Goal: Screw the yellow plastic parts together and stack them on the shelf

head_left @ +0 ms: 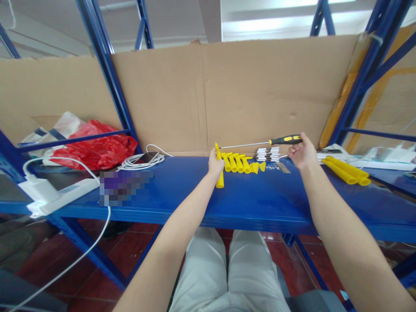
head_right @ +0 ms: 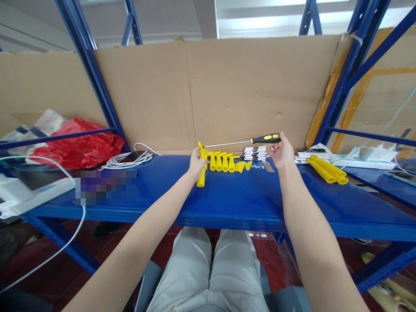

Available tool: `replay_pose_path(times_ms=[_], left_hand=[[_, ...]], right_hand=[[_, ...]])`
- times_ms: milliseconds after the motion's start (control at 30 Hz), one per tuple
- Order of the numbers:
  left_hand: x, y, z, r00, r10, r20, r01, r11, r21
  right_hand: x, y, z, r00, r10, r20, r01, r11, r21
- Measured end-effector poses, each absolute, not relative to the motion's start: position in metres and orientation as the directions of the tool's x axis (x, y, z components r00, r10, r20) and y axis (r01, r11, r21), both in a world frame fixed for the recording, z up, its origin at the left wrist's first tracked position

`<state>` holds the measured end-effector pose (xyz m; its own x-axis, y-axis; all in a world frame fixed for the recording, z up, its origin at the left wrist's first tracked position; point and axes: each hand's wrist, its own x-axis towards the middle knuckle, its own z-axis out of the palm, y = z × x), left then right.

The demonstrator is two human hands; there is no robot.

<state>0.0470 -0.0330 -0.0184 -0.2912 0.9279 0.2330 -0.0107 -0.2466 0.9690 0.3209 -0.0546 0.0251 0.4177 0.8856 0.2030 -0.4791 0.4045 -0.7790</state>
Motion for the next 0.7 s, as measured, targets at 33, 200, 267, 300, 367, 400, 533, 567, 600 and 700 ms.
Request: replay_pose_path(times_ms=[33, 200, 267, 300, 367, 400, 533, 567, 600, 700], left_hand=[[0.0469, -0.0336, -0.0181, -0.290, 0.928, 0.234, -0.014, -0.248, 0.969], [0.0461, -0.0357, -0.0160, -0.293, 0.933, 0.209, -0.027, -0.226, 0.974], [0.0460, -0.0360, -0.0152, -0.296, 0.934, 0.198, -0.033, -0.217, 0.976], [0.0460, -0.0361, -0.0149, -0.296, 0.936, 0.193, -0.034, -0.212, 0.977], [0.0463, -0.0360, -0.0147, -0.294, 0.937, 0.189, -0.035, -0.208, 0.978], [0.0464, -0.0358, -0.0149, -0.294, 0.937, 0.191, -0.036, -0.210, 0.977], [0.0467, -0.0338, -0.0170, -0.294, 0.933, 0.206, -0.029, -0.224, 0.974], [0.0466, -0.0332, -0.0176, -0.291, 0.934, 0.207, -0.019, -0.222, 0.975], [0.0465, -0.0326, -0.0182, -0.290, 0.934, 0.208, -0.008, -0.219, 0.976], [0.0462, -0.0315, -0.0192, -0.289, 0.933, 0.214, 0.015, -0.220, 0.975]], right_hand=[[0.3203, -0.0553, 0.0256, 0.419, 0.885, 0.204, -0.482, 0.407, -0.775], [0.3173, -0.0596, 0.0286, 0.398, 0.894, 0.208, -0.488, 0.398, -0.777], [0.3165, -0.0604, 0.0291, 0.400, 0.895, 0.195, -0.486, 0.388, -0.783], [0.3165, -0.0602, 0.0289, 0.403, 0.895, 0.193, -0.480, 0.387, -0.787], [0.3177, -0.0585, 0.0279, 0.402, 0.891, 0.210, -0.461, 0.395, -0.794], [0.3187, -0.0572, 0.0272, 0.400, 0.888, 0.224, -0.451, 0.404, -0.796], [0.3209, -0.0538, 0.0256, 0.430, 0.875, 0.220, -0.457, 0.422, -0.783], [0.3205, -0.0539, 0.0257, 0.443, 0.873, 0.205, -0.468, 0.420, -0.778], [0.3197, -0.0544, 0.0259, 0.453, 0.871, 0.189, -0.479, 0.417, -0.772], [0.3176, -0.0563, 0.0268, 0.450, 0.879, 0.161, -0.505, 0.399, -0.765]])
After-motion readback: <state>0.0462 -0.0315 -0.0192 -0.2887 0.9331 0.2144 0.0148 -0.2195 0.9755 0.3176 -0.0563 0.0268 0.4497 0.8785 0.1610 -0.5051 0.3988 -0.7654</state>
